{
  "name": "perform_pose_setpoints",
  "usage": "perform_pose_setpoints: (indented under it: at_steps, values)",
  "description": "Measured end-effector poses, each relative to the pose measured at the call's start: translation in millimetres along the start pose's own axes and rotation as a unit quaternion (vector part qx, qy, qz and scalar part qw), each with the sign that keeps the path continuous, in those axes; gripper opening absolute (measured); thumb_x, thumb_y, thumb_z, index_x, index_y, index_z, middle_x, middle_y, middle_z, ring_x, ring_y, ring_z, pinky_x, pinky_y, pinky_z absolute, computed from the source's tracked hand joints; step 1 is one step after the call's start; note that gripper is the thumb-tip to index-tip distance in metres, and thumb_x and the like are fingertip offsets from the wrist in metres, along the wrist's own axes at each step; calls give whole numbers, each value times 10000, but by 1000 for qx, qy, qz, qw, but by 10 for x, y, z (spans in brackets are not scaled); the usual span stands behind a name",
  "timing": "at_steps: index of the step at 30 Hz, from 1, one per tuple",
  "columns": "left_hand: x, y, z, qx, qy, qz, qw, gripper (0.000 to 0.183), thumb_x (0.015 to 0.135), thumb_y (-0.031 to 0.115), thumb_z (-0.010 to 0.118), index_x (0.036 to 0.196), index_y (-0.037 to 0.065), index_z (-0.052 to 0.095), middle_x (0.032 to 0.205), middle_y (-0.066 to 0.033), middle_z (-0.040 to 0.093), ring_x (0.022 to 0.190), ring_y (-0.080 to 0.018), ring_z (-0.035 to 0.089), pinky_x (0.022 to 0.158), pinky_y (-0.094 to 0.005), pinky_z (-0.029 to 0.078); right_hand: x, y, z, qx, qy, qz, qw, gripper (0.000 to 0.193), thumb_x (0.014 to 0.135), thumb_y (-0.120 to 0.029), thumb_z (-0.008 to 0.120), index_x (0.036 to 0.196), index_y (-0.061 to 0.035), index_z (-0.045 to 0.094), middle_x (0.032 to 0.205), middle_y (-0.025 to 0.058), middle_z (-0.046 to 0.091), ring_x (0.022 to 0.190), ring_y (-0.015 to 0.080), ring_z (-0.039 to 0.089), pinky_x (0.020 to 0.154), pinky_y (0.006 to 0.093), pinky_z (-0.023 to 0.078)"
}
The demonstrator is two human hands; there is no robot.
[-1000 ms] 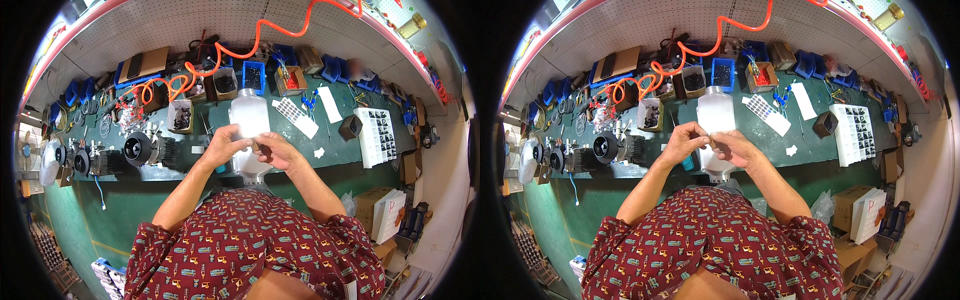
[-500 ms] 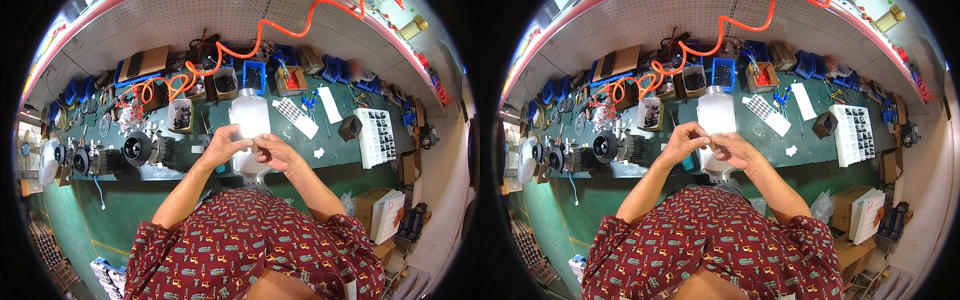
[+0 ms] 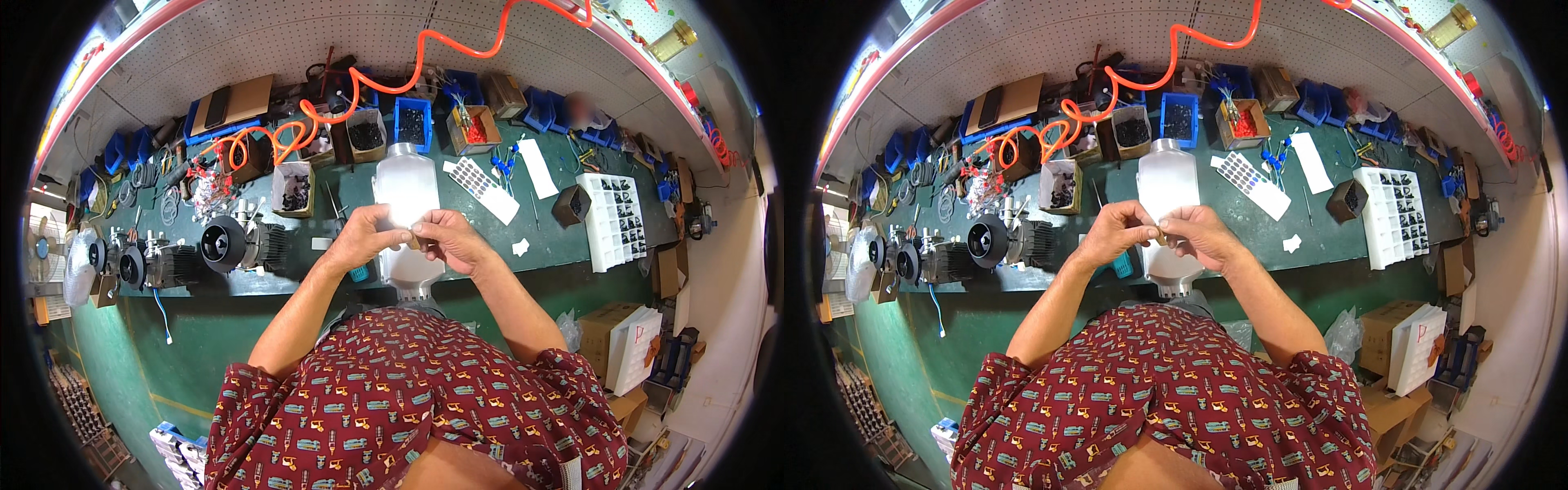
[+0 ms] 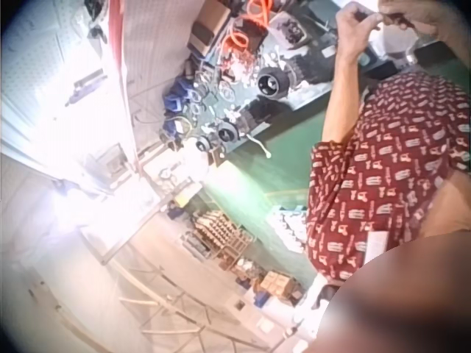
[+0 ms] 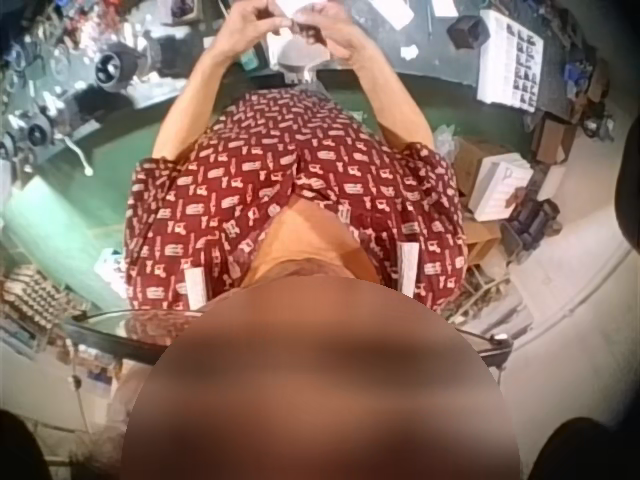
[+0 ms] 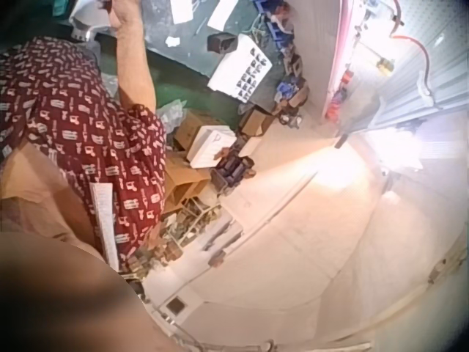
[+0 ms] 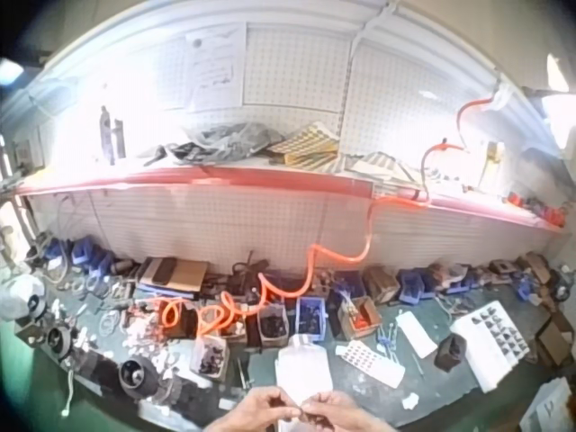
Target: The person assembles an electronic device by applying adhesive labels to a metal housing, attaching a heatsink, and securing components with screws using a cordless drill. The person handles a motor, wires, and a plastic enclosure, then fastens parts together on a workbench.
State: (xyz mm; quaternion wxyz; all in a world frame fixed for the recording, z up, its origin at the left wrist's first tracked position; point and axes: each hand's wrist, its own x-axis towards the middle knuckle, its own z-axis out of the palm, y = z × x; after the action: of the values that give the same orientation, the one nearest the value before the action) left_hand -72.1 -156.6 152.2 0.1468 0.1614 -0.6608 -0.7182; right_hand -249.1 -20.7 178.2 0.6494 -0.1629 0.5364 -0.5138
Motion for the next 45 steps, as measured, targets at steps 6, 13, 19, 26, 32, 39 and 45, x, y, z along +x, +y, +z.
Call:
perform_pose_setpoints:
  at_steps: [6, 13, 19, 26, 32, 39, 45]
  values:
    - [-15, 57, 18, -32, -11, -39, 999, 201, 903, 173, 800, 926, 31, 660, 847, -41, 733, 746, -75, 657, 661, -240, 555, 71, 21, -100, -21, -24, -36, 999, 255, 862, -97, 773, 1072, -52, 635, 860, 19, 680, 693, 94, 634, 552, 240, 505]
    - [-1, -51, 31, -100, 7, -23, 995, 173, 930, 143, 767, 970, 37, 637, 875, -60, 724, 765, -100, 672, 665, -252, 569, 92, 60, -28, -31, -7, -76, 997, 222, 874, -58, 729, 1071, -12, 639, 879, 39, 688, 718, 113, 642, 605, 260, 530]
    - [13, -226, 114, -229, 71, -26, 970, 197, 966, 155, 726, 1069, 31, 613, 918, -62, 710, 775, -114, 674, 691, -260, 582, 49, 66, 78, -98, -4, -181, 978, 130, 935, -40, 674, 1054, 5, 702, 908, 38, 678, 768, 88, 620, 633, 233, 509]
    - [38, -252, 172, 80, 122, 46, 988, 181, 950, 72, 722, 1105, 7, 656, 909, -39, 667, 757, -85, 638, 642, -234, 525, 73, 111, -48, -161, 42, -186, 968, 107, 944, -58, 663, 1015, 5, 713, 877, 24, 677, 708, 75, 600, 636, 227, 509]
    - [104, -241, 168, 192, 130, 82, 969, 98, 914, 33, 742, 963, 13, 659, 799, -12, 604, 685, -69, 514, 611, -253, 434, 116, 272, -348, -126, 135, -185, 965, 70, 928, -51, 650, 960, 4, 676, 802, 30, 665, 651, 84, 594, 574, 250, 522]
    - [247, -531, 165, -88, 249, -89, 960, 112, 989, 149, 675, 960, 54, 623, 772, 39, 591, 631, -39, 535, 575, -208, 475, 245, 760, -2009, 18, 421, -155, 893, 221, 863, -49, 686, 1062, 45, 665, 777, 68, 650, 622, 131, 614, 524, 298, 542]
    - [317, -627, 233, -185, 295, -159, 924, 131, 996, 220, 681, 949, 102, 648, 845, 18, 654, 637, -61, 551, 593, -235, 475, 189, 1024, -2331, -163, 481, -118, 853, 400, 870, -141, 748, 1210, 51, 661, 965, 104, 704, 814, 166, 677, 614, 321, 591]
